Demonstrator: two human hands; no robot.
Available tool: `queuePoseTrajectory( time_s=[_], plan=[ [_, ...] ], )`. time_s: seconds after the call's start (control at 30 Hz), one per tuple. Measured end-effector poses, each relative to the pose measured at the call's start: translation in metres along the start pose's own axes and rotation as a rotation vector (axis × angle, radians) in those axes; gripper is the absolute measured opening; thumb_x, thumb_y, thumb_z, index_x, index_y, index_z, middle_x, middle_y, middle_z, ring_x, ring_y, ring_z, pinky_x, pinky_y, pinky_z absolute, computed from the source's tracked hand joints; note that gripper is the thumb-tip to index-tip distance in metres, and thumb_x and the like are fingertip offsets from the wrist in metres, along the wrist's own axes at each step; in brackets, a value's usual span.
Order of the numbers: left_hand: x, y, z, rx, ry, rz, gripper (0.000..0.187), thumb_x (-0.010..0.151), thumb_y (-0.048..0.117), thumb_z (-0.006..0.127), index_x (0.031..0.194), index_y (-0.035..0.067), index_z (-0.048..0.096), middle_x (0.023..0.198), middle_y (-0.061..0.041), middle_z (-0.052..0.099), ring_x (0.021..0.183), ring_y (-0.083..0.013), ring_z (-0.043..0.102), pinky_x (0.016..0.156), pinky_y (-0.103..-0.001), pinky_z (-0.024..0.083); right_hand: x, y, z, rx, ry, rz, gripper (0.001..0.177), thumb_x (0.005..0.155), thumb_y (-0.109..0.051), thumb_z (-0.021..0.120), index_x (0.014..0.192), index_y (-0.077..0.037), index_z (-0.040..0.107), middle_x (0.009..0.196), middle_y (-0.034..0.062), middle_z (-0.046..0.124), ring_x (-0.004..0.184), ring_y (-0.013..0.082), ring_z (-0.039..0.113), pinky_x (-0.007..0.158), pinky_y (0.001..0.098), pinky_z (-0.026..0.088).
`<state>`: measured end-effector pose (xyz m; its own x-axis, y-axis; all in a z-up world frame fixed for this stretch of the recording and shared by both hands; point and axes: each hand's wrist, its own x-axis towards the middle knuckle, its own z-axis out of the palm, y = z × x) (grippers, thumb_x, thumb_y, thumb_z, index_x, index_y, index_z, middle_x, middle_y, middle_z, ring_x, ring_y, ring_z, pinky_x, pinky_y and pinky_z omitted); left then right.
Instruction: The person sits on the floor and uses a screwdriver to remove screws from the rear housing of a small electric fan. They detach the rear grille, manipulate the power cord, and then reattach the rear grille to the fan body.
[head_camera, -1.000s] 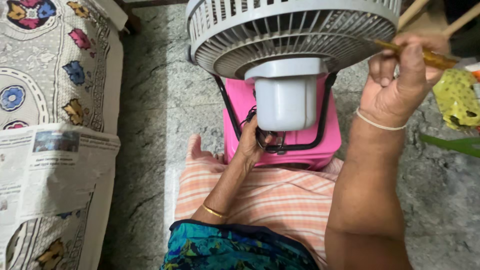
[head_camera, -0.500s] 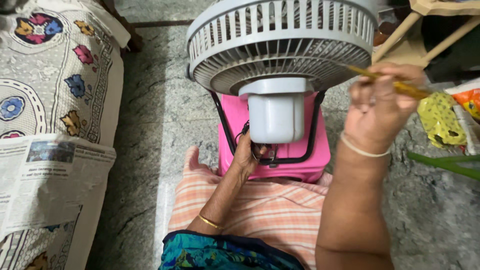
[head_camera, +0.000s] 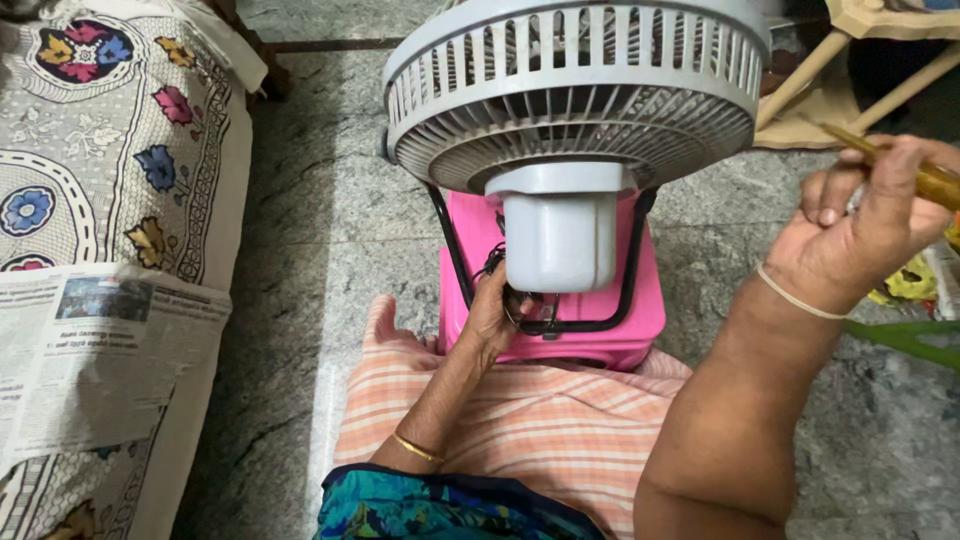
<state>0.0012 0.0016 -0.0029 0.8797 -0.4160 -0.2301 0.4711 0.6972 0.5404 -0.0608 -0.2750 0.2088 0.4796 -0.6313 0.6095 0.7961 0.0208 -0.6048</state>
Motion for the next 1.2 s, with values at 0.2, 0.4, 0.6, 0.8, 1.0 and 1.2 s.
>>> queuePoseTrajectory(
  time_s=[0.2,0.4,0.6,0.8,1.0,1.2],
  plan=[
    [0.003,0.001,0.003,0.043,-0.045,0.044,0.027,0.106,0.031,0.062,0.102,0.005,0.068,0.08,-0.001,0.064,0.063,-0.01,0.057,0.048,-0.026,0.044,-0.012,-0.007,0.045,0.119,-0.156,-0.076,0.027,0.11,-0.023,0.078,0.114,-0.003,0.061,0.094,0.0136,0.066,0.052,0.0087,0.042,0.05,0.0241,0.033],
    [-0.002,0.006,0.005,0.05,0.016,0.005,0.025,0.102,0.031,0.061,0.102,0.007,0.069,0.083,-0.002,0.068,0.064,-0.0103,0.061,0.047,-0.024,0.044,-0.009,0.022,0.057,0.246,-0.101,0.096,0.023,0.108,-0.019,0.079,0.112,-0.004,0.062,0.096,0.0129,0.066,0.055,0.0086,0.041,0.049,0.0224,0.032],
    [-0.003,0.007,0.005,0.044,0.0,-0.006,0.026,0.104,0.031,0.062,0.101,0.006,0.069,0.082,-0.002,0.067,0.064,-0.0102,0.061,0.048,-0.024,0.045,0.009,0.052,0.007,0.362,0.075,0.288,0.021,0.105,-0.018,0.076,0.113,-0.004,0.062,0.097,0.0094,0.063,0.055,0.0092,0.04,0.048,0.0211,0.029],
    [-0.001,0.004,0.005,0.056,-0.007,0.006,0.027,0.102,0.031,0.061,0.1,0.005,0.069,0.081,-0.002,0.067,0.062,-0.0104,0.06,0.046,-0.024,0.044,0.016,0.057,-0.006,0.244,0.138,0.3,0.015,0.103,-0.014,0.073,0.105,-0.004,0.061,0.091,0.0104,0.064,0.055,0.0104,0.041,0.048,0.0234,0.03],
    [-0.002,0.005,0.008,0.082,-0.008,0.005,0.03,0.102,0.033,0.06,0.098,0.005,0.069,0.08,-0.004,0.067,0.059,-0.0111,0.058,0.046,-0.024,0.044,0.001,0.017,0.026,0.167,-0.065,0.052,0.016,0.109,-0.012,0.069,0.105,-0.002,0.057,0.087,0.0129,0.061,0.051,0.0102,0.04,0.046,0.0234,0.032],
    [-0.022,0.017,0.029,0.101,0.091,0.232,0.027,0.104,0.03,0.063,0.103,0.003,0.07,0.075,-0.001,0.061,0.058,-0.0087,0.053,0.044,-0.023,0.037,-0.012,0.02,0.046,0.175,-0.145,0.135,0.017,0.106,-0.01,0.072,0.107,-0.002,0.058,0.09,0.0134,0.064,0.054,0.0112,0.044,0.047,0.0221,0.033]
  ],
)
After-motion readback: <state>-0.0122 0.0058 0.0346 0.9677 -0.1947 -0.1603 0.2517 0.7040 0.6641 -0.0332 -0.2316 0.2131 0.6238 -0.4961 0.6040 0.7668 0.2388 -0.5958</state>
